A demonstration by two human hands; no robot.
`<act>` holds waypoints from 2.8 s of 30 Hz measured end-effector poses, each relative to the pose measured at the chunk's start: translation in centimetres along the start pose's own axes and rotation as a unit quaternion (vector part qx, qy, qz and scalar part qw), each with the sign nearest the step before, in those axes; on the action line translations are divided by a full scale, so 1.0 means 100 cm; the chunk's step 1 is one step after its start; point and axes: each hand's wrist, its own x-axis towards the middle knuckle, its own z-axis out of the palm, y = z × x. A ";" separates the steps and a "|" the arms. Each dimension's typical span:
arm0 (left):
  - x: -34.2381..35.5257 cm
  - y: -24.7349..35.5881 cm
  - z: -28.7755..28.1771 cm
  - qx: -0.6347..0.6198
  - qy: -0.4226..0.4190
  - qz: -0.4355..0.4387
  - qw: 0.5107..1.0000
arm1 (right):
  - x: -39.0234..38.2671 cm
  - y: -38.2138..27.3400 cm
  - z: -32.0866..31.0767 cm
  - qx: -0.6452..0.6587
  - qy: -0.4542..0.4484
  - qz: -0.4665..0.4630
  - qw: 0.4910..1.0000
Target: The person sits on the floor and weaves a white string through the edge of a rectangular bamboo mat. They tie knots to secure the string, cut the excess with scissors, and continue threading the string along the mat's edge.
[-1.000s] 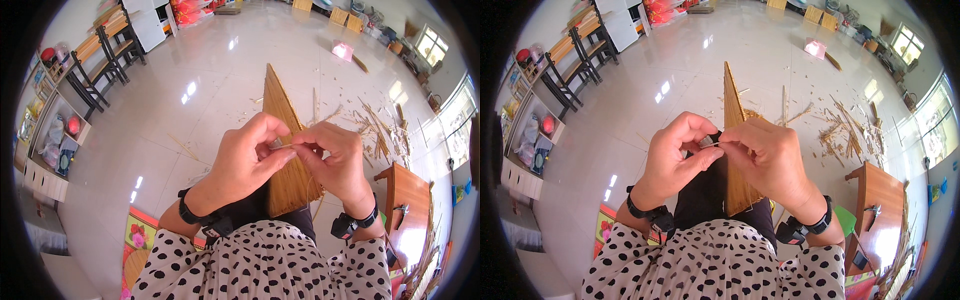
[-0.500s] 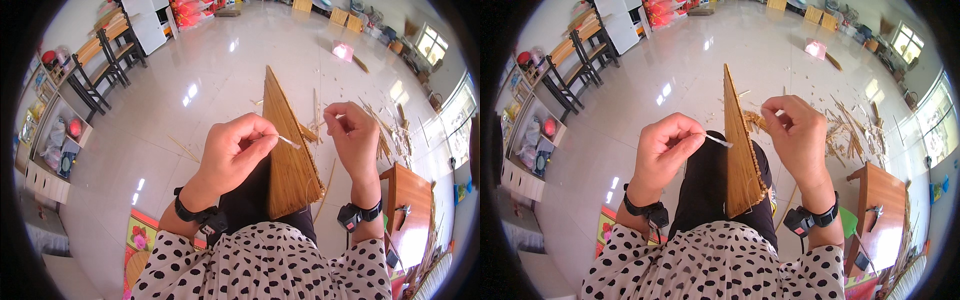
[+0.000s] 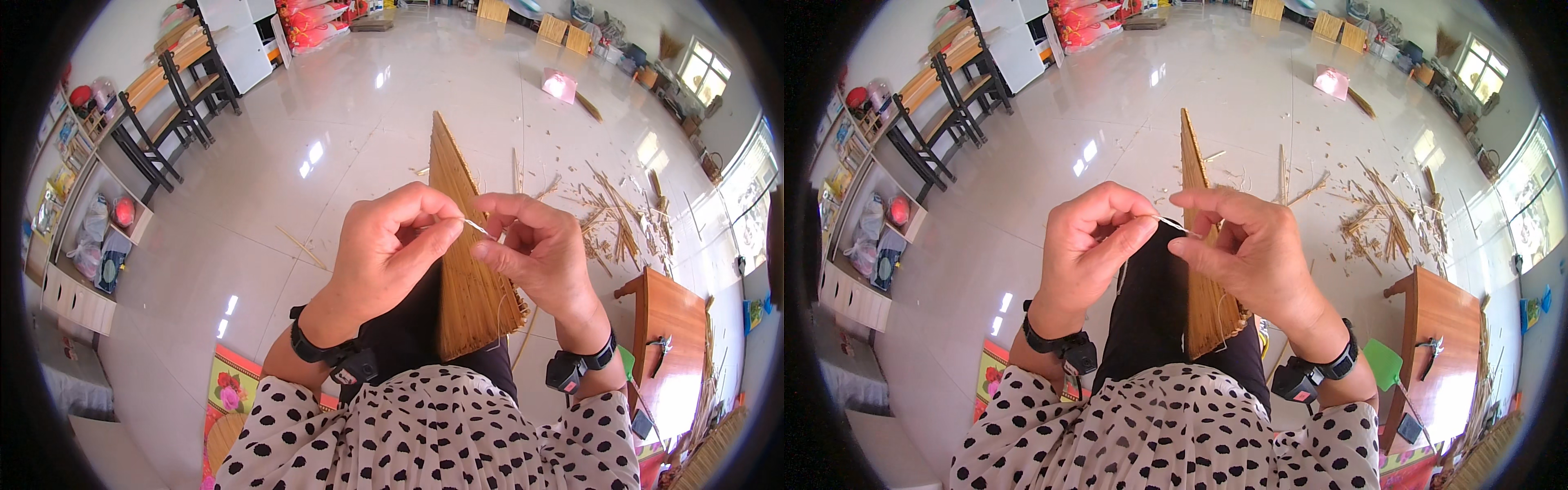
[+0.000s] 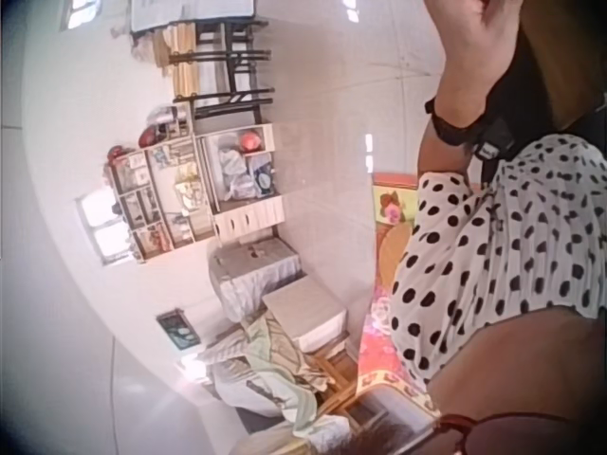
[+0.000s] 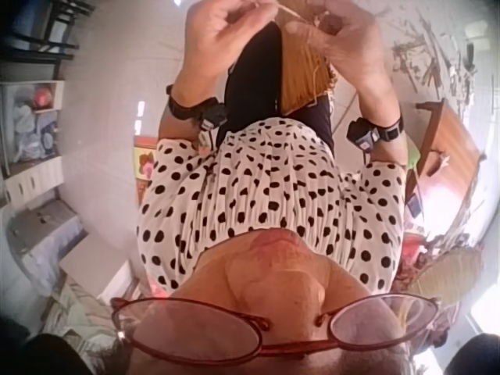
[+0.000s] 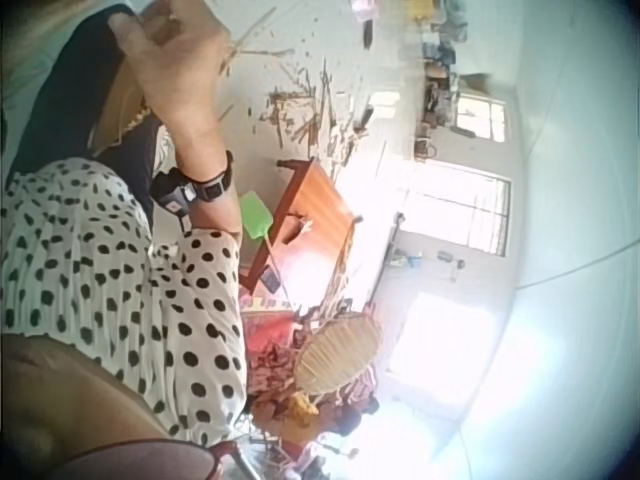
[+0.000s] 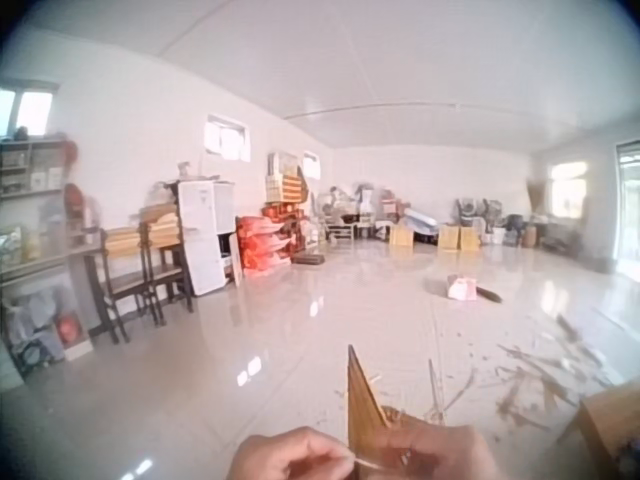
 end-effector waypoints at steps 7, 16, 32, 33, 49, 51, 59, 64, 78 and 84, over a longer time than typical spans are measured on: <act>-0.001 -0.003 0.000 -0.005 -0.003 -0.007 1.000 | 0.003 0.014 0.000 -0.021 0.081 -0.160 0.984; -0.002 0.002 0.002 -0.139 -0.075 -0.117 0.980 | 0.002 0.012 0.002 0.017 0.140 -0.128 0.982; -0.007 -0.016 0.018 0.041 -0.027 0.135 0.990 | 0.001 -0.001 0.017 -0.017 0.127 -0.155 0.980; -0.007 -0.016 0.018 0.084 -0.021 0.147 0.985 | 0.001 -0.001 0.017 -0.015 0.123 -0.156 0.980; -0.006 -0.041 0.033 0.211 0.098 0.289 0.929 | 0.005 0.009 0.022 0.007 0.118 -0.134 0.984; -0.007 -0.047 0.032 0.173 0.110 0.298 0.932 | 0.003 0.003 0.025 0.000 0.126 -0.137 0.983; -0.008 -0.016 0.010 0.064 0.038 0.110 0.991 | 0.004 0.007 0.016 0.071 0.109 -0.097 0.987; -0.007 -0.006 0.001 -0.061 -0.016 0.008 0.998 | 0.004 0.009 0.016 0.056 0.071 -0.092 0.992; 0.003 -0.017 -0.002 0.147 0.024 0.181 0.972 | 0.004 0.000 0.013 0.072 -0.034 0.058 0.995; 0.002 -0.014 -0.002 0.138 0.040 0.173 0.975 | 0.005 0.000 0.010 0.123 -0.053 0.108 0.985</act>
